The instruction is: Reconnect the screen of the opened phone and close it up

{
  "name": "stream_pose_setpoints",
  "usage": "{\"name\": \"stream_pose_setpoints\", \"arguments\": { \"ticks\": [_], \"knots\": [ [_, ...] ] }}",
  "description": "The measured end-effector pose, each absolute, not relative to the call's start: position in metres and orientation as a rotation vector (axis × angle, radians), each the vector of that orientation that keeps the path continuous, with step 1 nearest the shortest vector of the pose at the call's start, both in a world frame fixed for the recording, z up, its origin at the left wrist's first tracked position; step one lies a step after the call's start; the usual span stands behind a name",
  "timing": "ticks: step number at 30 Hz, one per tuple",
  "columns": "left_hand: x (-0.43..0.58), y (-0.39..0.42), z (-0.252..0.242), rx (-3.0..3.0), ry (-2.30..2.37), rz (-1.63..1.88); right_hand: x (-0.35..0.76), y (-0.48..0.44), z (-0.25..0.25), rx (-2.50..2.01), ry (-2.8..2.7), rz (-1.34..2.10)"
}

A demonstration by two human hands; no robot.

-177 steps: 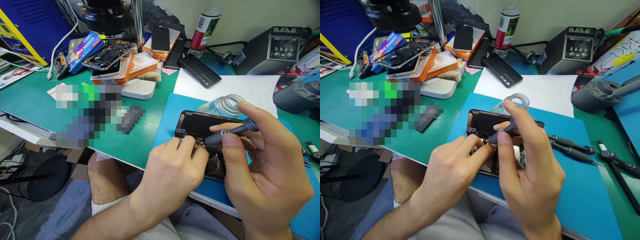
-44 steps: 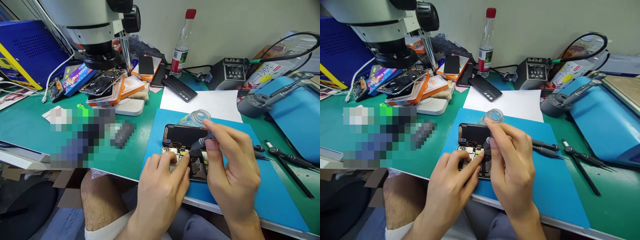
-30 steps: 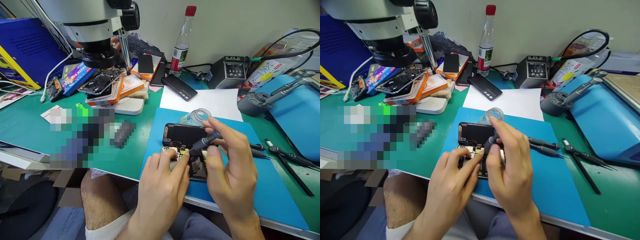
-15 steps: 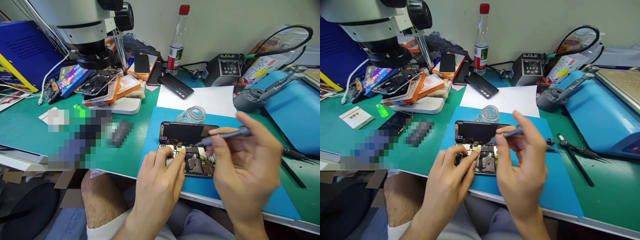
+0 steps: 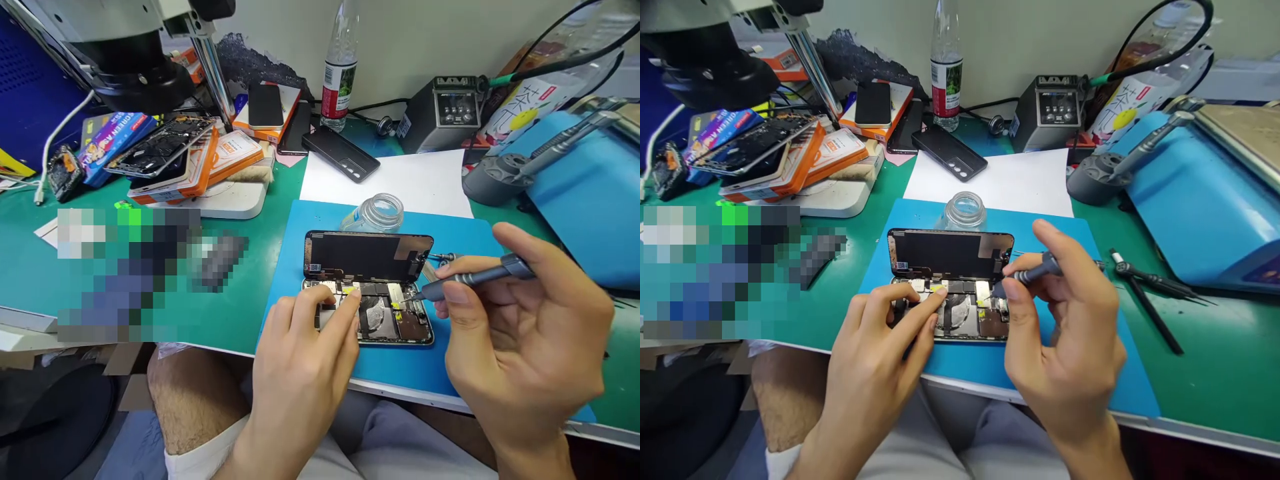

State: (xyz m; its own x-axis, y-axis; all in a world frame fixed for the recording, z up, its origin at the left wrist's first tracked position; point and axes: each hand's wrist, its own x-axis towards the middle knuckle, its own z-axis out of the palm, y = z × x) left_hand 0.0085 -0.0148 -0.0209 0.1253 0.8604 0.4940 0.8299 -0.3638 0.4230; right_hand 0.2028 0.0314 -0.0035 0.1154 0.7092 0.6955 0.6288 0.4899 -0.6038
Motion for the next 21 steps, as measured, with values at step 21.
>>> {"name": "stream_pose_setpoints", "arguments": {
  "ticks": [21],
  "knots": [
    [0.0094, -0.0145, -0.0184, 2.319, 1.745, 1.072, 0.1959, 0.0324, 0.0044, -1.105, -1.543, 0.106]
  ]
}}
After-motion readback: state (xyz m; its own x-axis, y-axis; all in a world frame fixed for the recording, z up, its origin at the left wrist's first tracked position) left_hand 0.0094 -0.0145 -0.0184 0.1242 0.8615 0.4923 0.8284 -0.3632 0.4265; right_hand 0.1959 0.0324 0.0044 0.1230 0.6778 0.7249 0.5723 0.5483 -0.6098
